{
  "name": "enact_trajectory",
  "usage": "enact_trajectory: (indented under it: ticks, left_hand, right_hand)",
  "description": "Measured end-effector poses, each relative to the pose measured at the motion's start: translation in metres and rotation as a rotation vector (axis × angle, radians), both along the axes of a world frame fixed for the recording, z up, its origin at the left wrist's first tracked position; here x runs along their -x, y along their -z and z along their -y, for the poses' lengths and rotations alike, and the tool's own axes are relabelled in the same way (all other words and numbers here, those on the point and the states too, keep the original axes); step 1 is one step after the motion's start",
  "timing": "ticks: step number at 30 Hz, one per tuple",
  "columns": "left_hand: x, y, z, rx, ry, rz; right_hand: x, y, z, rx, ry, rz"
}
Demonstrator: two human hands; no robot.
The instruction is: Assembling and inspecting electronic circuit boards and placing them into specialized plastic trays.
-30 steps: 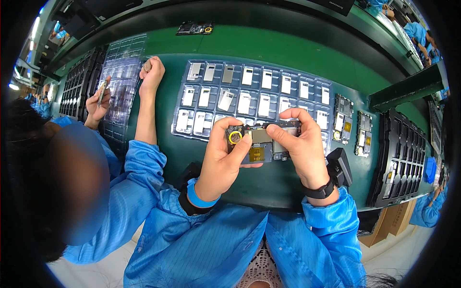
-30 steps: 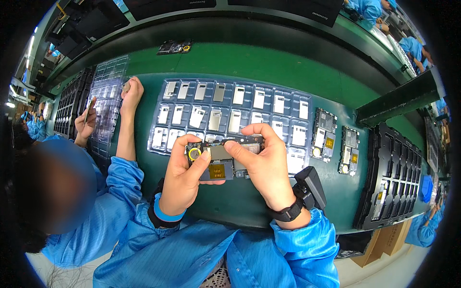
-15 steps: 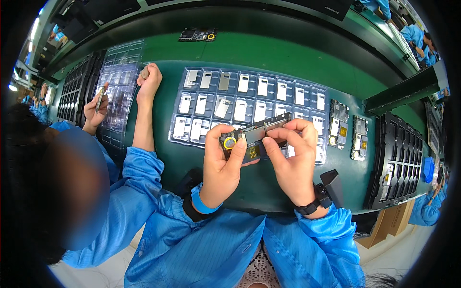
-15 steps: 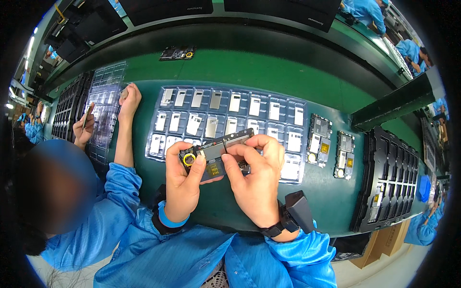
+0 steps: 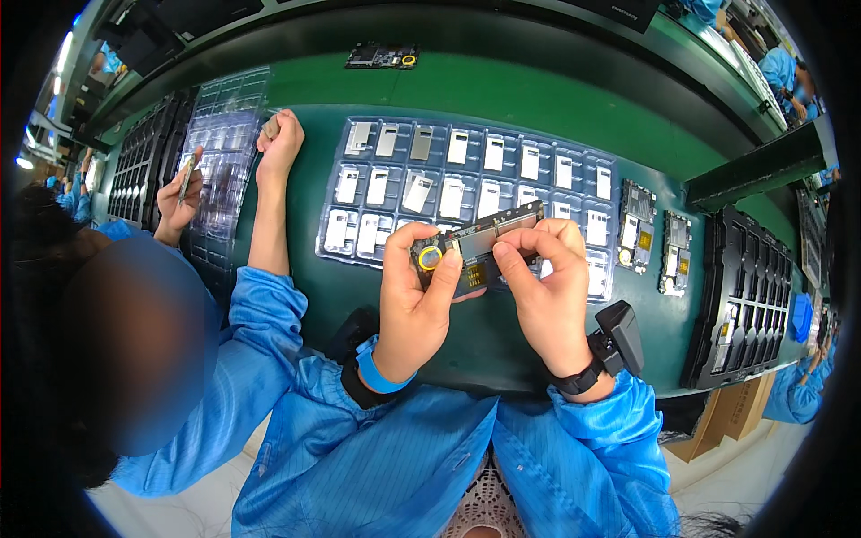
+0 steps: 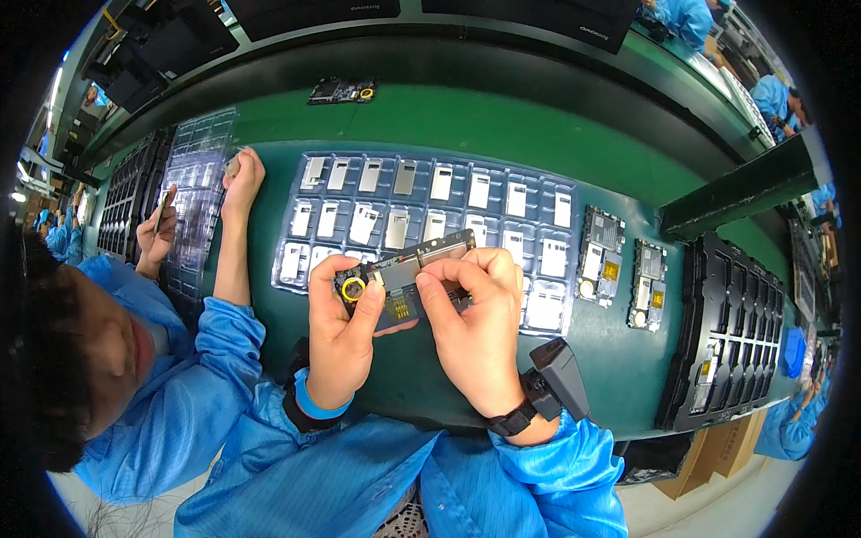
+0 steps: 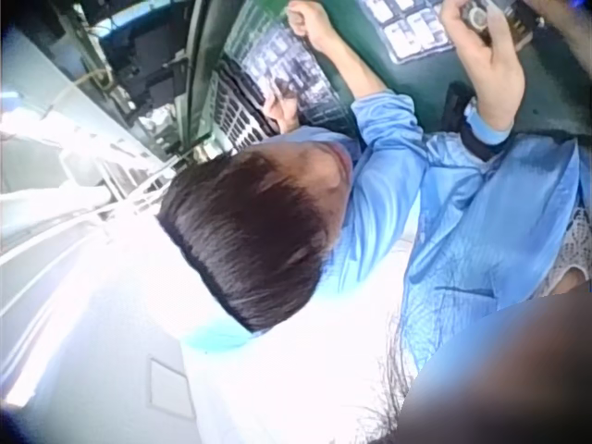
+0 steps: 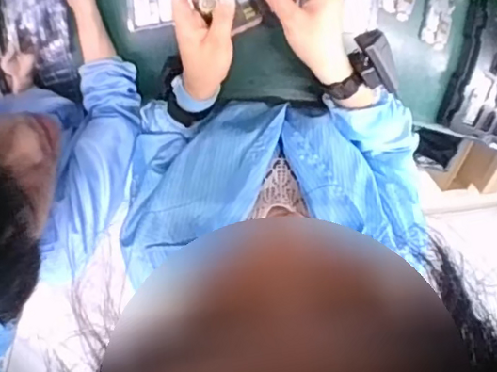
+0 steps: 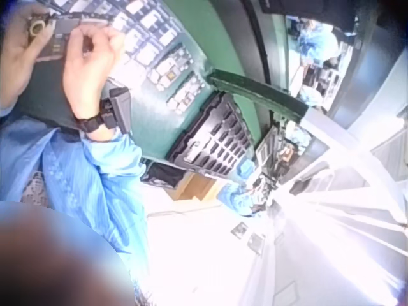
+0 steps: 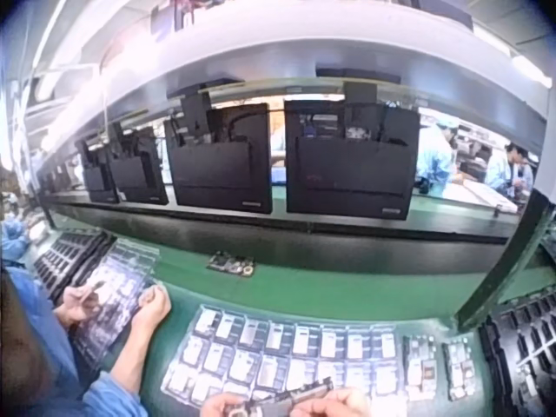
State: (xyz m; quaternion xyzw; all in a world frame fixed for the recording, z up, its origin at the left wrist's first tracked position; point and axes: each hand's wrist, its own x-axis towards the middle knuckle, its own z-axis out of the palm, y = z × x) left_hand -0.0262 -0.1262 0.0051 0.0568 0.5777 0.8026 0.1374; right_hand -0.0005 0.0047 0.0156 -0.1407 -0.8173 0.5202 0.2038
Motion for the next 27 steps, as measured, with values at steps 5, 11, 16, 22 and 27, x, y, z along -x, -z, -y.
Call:
enact_trajectory:
  ticks: [5,11,16,22,27]
  left_hand:
    - [0.002,-0.003,0.000,-0.036,0.025,0.056]
    - [0.003,-0.002,0.000,-0.024,0.033,0.081]
    - [0.007,-0.004,0.001,-0.051,0.055,0.172]
    - [0.012,-0.007,0.005,-0.063,0.079,0.226]
    - [0.011,-0.006,0.006,-0.033,0.136,0.212]
  right_hand:
    - [-0.002,0.000,0.002,-0.100,0.030,-0.007]
    - [0.000,0.000,0.002,-0.133,0.037,-0.008]
    - [0.000,-0.001,0.003,-0.147,0.038,0.006]
    - [0.006,0.000,-0.015,-0.386,0.054,-0.115]
    - [0.010,-0.008,-0.014,0.509,-0.109,0.108]
